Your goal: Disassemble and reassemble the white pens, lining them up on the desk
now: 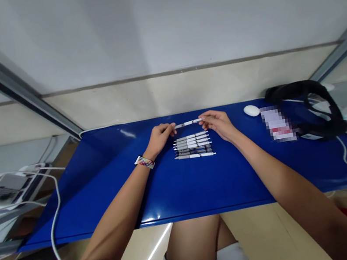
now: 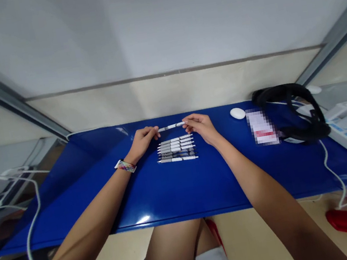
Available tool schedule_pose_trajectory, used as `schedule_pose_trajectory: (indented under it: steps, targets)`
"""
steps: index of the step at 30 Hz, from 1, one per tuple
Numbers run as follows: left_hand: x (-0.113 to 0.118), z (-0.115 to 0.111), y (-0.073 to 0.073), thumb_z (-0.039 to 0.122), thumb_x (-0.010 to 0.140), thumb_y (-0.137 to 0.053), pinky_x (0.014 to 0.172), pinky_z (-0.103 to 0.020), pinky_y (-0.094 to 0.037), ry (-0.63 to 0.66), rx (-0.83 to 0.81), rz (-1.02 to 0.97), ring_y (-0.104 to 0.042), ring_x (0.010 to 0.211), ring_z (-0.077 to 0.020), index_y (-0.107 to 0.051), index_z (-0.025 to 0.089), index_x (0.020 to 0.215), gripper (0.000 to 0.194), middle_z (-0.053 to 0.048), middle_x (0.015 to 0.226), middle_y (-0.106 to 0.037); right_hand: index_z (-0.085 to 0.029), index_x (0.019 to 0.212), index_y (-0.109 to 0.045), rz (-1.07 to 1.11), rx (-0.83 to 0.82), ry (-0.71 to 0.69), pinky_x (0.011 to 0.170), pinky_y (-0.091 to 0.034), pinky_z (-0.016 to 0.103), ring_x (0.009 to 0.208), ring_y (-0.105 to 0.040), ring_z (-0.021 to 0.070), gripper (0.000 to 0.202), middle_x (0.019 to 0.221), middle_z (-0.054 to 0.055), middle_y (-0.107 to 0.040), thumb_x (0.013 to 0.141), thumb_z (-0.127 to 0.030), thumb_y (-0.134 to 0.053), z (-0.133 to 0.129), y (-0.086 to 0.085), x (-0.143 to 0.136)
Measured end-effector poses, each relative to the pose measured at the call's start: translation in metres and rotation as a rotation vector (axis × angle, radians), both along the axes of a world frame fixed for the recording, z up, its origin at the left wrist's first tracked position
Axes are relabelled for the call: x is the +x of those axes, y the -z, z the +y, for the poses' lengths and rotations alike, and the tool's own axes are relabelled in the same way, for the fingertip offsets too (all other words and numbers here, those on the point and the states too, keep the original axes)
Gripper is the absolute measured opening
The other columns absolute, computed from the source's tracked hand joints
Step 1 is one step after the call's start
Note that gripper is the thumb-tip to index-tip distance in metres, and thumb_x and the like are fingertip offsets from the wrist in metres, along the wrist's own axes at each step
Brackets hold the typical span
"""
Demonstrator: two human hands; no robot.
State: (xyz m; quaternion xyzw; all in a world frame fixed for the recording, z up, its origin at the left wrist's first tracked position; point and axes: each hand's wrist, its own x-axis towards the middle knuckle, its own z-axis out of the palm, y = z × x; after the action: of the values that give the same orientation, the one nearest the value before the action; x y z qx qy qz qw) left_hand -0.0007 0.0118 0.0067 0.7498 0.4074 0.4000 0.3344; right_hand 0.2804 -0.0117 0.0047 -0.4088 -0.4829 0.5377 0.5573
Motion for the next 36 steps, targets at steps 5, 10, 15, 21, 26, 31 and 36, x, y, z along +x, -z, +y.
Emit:
schedule_pose_trajectory:
  steps: [5,10,15,21,26,31,36]
  targets:
    - [0.0003,0.0,0.0027,0.07,0.105,-0.046,0.064,-0.032,-0.037,-0.052,-0.052,0.036,-0.047,0.056,-0.0145,-0.055,0.02,0.053,0.073,-0.001,0.053,-0.05,-0.023,0.095,-0.084,-0.051,0.043,-0.031,0.071,-0.057,0.035,0.073,-0.07,0.0185,0.037,0.084,0.005,-0.079,0.07,-0.046,-0.098,-0.0016,-0.0013,-0.0013]
    - [0.001,0.0004,0.002,0.071,0.104,-0.046,0.06,-0.032,-0.033,-0.081,-0.066,0.028,-0.044,0.054,-0.0137,-0.056,0.02,0.054,0.072,0.001,0.051,-0.046,-0.023,0.097,-0.085,-0.11,0.092,-0.051,0.073,-0.058,0.035,0.075,-0.071,0.0189,0.035,0.084,0.005,-0.079,0.073,-0.046,-0.097,-0.0014,0.0008,0.0006]
    - [0.0023,0.0009,0.001,0.061,0.1,-0.062,0.064,-0.03,-0.036,-0.03,-0.06,-0.037,-0.051,0.063,-0.0141,-0.071,0.018,0.075,0.051,-0.001,0.067,-0.063,-0.021,0.098,-0.084,-0.09,0.039,-0.02,0.066,-0.056,0.033,0.067,-0.069,0.0165,0.037,0.085,0.007,-0.081,0.074,-0.046,-0.096,-0.002,0.0011,0.0]
    - [0.0039,0.0037,0.0045,0.049,0.089,-0.08,0.076,-0.032,-0.048,0.052,-0.118,-0.237,-0.065,0.077,-0.0175,-0.073,0.019,0.108,0.036,-0.004,0.086,-0.073,-0.02,0.095,-0.084,-0.05,-0.014,0.017,0.066,-0.055,0.031,0.068,-0.069,0.016,0.036,0.084,0.007,-0.08,0.072,-0.045,-0.096,-0.0033,-0.0023,-0.0032]
    - [0.0029,0.0049,0.006,0.041,0.083,-0.088,0.078,-0.032,-0.05,0.063,-0.067,-0.201,-0.069,0.084,-0.0185,-0.071,0.02,0.122,0.048,-0.006,0.099,-0.077,-0.02,0.096,-0.083,-0.04,-0.023,0.022,0.068,-0.056,0.032,0.069,-0.069,0.0159,0.039,0.085,0.006,-0.08,0.07,-0.046,-0.097,-0.0037,-0.0012,-0.0051]
    - [0.0022,0.0036,0.0048,0.044,0.093,-0.078,0.083,-0.034,-0.05,0.075,-0.06,-0.145,-0.07,0.087,-0.0198,-0.069,0.02,0.134,0.048,-0.007,0.097,-0.078,-0.02,0.096,-0.083,-0.042,-0.015,0.013,0.07,-0.057,0.031,0.071,-0.07,0.016,0.039,0.086,0.007,-0.08,0.072,-0.047,-0.097,-0.0034,0.0005,-0.0052]
    - [0.0025,0.0024,0.0028,0.045,0.097,-0.073,0.087,-0.036,-0.051,0.07,-0.058,-0.134,-0.071,0.088,-0.0205,-0.066,0.019,0.136,0.047,-0.007,0.095,-0.077,-0.019,0.097,-0.083,-0.042,-0.022,0.018,0.069,-0.057,0.031,0.071,-0.069,0.016,0.04,0.086,0.007,-0.08,0.071,-0.047,-0.097,-0.003,0.0016,-0.0054]
